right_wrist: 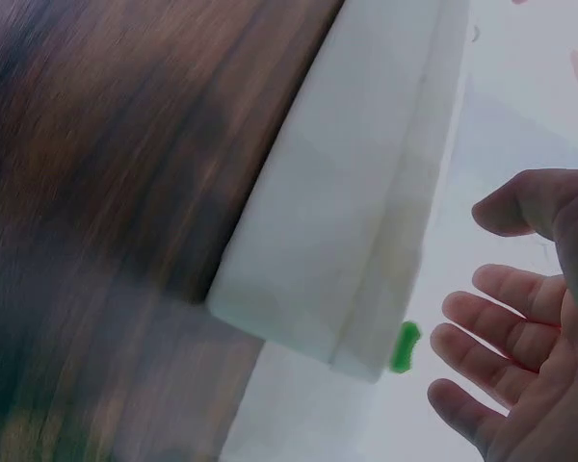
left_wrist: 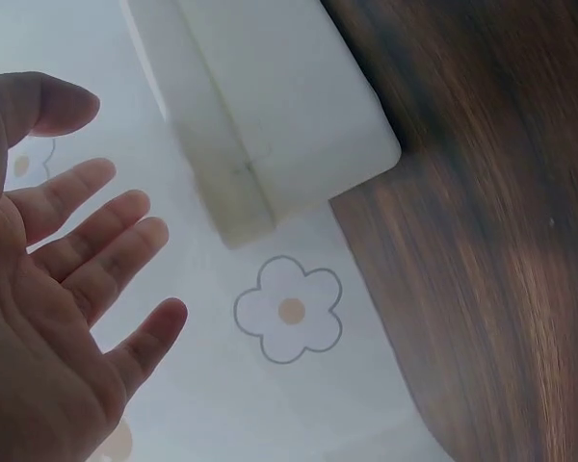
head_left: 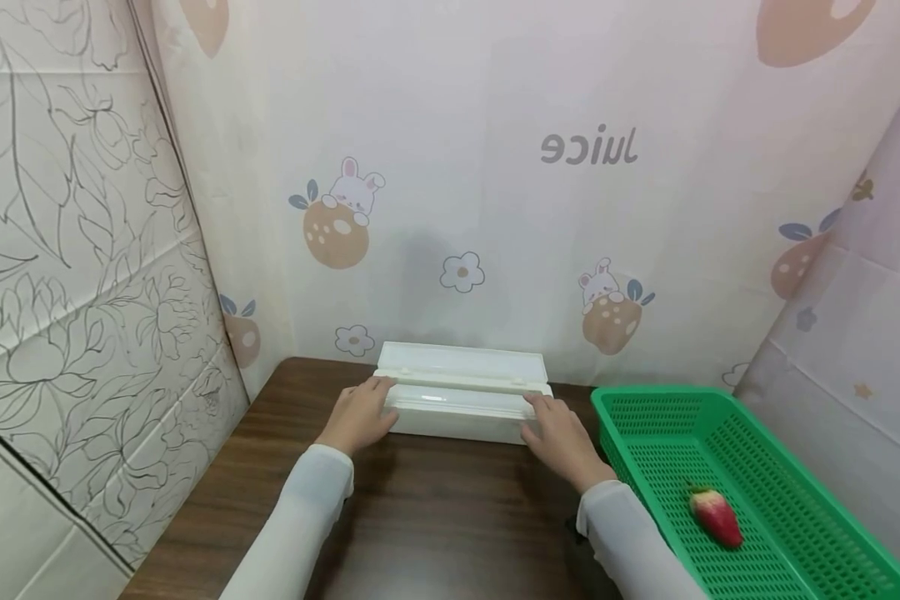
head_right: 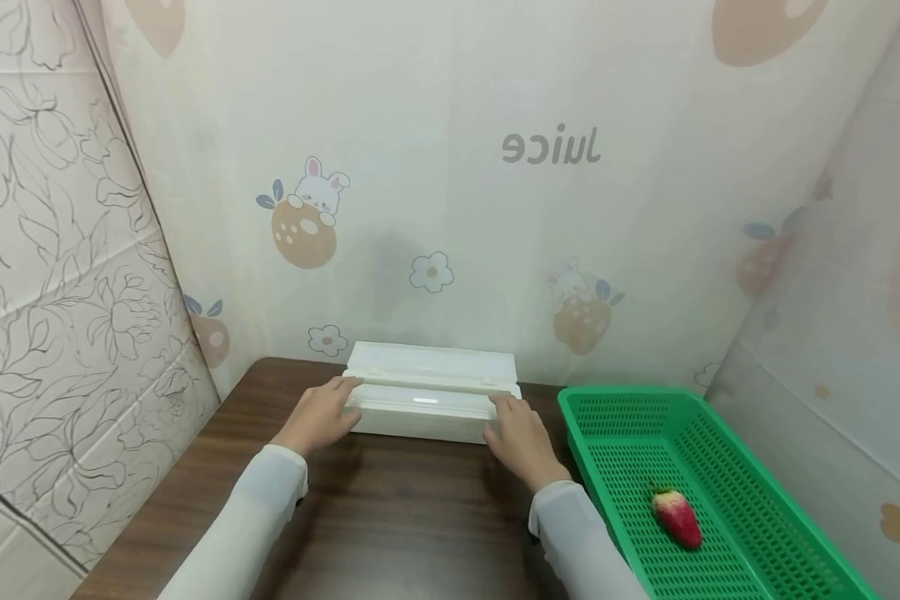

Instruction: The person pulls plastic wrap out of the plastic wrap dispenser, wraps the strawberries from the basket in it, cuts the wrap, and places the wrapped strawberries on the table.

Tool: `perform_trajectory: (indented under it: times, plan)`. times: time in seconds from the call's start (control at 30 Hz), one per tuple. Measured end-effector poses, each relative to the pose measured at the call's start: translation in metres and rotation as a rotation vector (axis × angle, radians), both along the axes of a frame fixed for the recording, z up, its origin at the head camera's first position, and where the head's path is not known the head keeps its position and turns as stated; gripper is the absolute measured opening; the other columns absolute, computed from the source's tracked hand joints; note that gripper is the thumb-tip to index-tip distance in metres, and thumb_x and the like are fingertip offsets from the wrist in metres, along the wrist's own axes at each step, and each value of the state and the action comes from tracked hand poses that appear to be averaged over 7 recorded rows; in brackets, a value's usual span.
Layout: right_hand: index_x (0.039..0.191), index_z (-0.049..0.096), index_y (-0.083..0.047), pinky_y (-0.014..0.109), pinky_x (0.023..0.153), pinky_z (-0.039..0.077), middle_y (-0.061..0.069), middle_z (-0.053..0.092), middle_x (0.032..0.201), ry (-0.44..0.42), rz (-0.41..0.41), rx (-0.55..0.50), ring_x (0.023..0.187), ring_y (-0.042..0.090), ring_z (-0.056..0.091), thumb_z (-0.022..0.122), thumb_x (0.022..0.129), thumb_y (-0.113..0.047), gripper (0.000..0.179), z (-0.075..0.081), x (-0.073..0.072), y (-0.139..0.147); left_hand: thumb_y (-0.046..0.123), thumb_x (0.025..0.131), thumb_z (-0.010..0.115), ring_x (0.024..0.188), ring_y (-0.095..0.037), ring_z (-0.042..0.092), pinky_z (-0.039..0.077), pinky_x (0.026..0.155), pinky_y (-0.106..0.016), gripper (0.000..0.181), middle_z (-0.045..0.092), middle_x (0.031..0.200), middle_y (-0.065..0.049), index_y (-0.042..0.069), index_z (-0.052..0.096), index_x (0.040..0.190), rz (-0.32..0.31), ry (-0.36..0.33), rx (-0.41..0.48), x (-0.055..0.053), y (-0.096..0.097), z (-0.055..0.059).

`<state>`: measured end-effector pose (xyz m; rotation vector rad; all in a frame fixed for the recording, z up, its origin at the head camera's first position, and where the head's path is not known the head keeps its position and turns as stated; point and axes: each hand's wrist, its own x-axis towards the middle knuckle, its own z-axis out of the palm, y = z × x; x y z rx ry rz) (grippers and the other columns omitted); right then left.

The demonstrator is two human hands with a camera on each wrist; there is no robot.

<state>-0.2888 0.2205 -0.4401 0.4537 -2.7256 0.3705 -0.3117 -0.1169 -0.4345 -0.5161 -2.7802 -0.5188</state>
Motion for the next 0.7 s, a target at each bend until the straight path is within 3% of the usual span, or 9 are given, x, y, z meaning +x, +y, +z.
perform_trajectory:
  times: [0.2, 0.47, 0.7]
  plan:
    - [0.127, 0.052, -0.001, 0.054, 0.092, 0.045, 0.02, 0.057, 0.121, -0.038, 0.006, -0.014, 0.111, 0.034, 0.049, 0.06, 0.087, -0.021, 0.046, -0.002, -0.007, 0.004, 0.025, 0.088, 0.053, 0.121, -0.023, 0.045, 0.038, 0.099, -0.051, 0.046, 0.053, 0.133, -0.009, 0.01, 0.051, 0.131, -0.009, -0.058, -0.038, -0.01, 0.005, -0.004]
    - [0.119, 0.06, 0.002, 0.05, 0.089, 0.049, 0.02, 0.062, 0.115, -0.075, 0.011, 0.04, 0.106, 0.032, 0.055, 0.055, 0.087, -0.01, 0.034, 0.003, -0.028, 0.006, 0.021, 0.087, 0.054, 0.118, -0.023, 0.048, 0.043, 0.095, -0.051, 0.042, 0.055, 0.131, -0.008, 0.011, 0.055, 0.127, -0.046, -0.048, -0.131, -0.022, 0.007, -0.006]
    - [0.111, 0.066, 0.0, 0.047, 0.088, 0.051, 0.017, 0.065, 0.112, -0.128, 0.017, 0.071, 0.103, 0.028, 0.057, 0.056, 0.087, -0.006, 0.026, 0.006, -0.033, 0.005, 0.018, 0.086, 0.054, 0.109, -0.021, 0.056, 0.049, 0.085, -0.047, 0.035, 0.062, 0.123, -0.005, 0.013, 0.064, 0.118, -0.093, -0.04, -0.214, -0.028, 0.007, -0.001]
